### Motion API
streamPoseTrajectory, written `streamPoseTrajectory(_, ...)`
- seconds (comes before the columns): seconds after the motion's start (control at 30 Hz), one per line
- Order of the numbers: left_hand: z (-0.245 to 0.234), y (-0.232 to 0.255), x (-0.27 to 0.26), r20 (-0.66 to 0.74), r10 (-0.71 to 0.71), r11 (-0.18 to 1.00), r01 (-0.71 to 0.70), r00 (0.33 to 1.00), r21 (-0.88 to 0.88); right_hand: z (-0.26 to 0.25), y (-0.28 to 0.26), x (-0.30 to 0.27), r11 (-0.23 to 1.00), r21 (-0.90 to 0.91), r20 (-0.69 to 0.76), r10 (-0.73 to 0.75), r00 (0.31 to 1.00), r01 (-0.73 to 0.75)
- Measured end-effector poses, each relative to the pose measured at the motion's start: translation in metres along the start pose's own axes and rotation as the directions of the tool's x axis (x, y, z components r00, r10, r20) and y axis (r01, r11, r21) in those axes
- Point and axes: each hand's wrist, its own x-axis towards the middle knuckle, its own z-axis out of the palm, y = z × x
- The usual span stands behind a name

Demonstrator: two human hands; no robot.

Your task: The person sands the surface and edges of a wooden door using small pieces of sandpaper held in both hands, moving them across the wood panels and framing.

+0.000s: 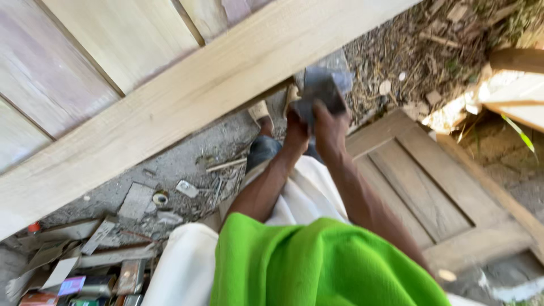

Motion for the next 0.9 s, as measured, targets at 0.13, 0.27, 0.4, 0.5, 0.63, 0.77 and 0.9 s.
streamPoseTrajectory(0.13, 0.000, 0.014, 0.006, 0.107, 0.398, 0.756, -0.391, 0.911, 0.524, 0.005, -0.016, 0.004, 0.867, -0.166, -0.197, 0.437, 0.878, -0.469)
streamPoseTrajectory(0.27, 0.007, 0.017, 0.013, 0.071, -0.358, 0.708, 0.320, 0.931, -0.630, -0.004, -0.013, 0.003, 0.998, -0.022, -0.036, 0.060, 0.998, -0.061)
streamPoseTrajectory(0.4, 0.011, 0.029, 0.001, -0.011, -0.005, 0.947, 0.008, 1.000, 0.321, 0.009, -0.006, 0.018, 0.982, 0.044, -0.135, 0.189, 0.973, -0.185)
streamPoseTrajectory(0.5, 0.020, 0.042, -0.001, 0.010, -0.218, 0.976, 0.217, 0.976, 0.020, 0.009, -0.005, 0.022, 0.959, 0.103, -0.168, 0.277, 0.946, -0.262)
streamPoseTrajectory(0.63, 0.027, 0.050, -0.008, -0.058, 0.020, 0.987, -0.011, 0.998, 0.158, -0.002, 0.003, 0.020, 0.949, 0.071, -0.104, 0.314, 0.944, -0.308)
streamPoseTrajectory(0.77, 0.022, 0.052, -0.013, 0.071, 0.185, 0.789, -0.191, 0.980, 0.584, -0.007, 0.008, 0.021, 0.981, -0.082, -0.116, 0.166, 0.979, -0.176)
streamPoseTrajectory(0.9, 0.021, 0.036, -0.008, 0.069, 0.101, 0.922, -0.120, 0.992, 0.369, 0.000, 0.002, 0.031, 0.941, 0.060, -0.154, 0.338, 0.928, -0.332)
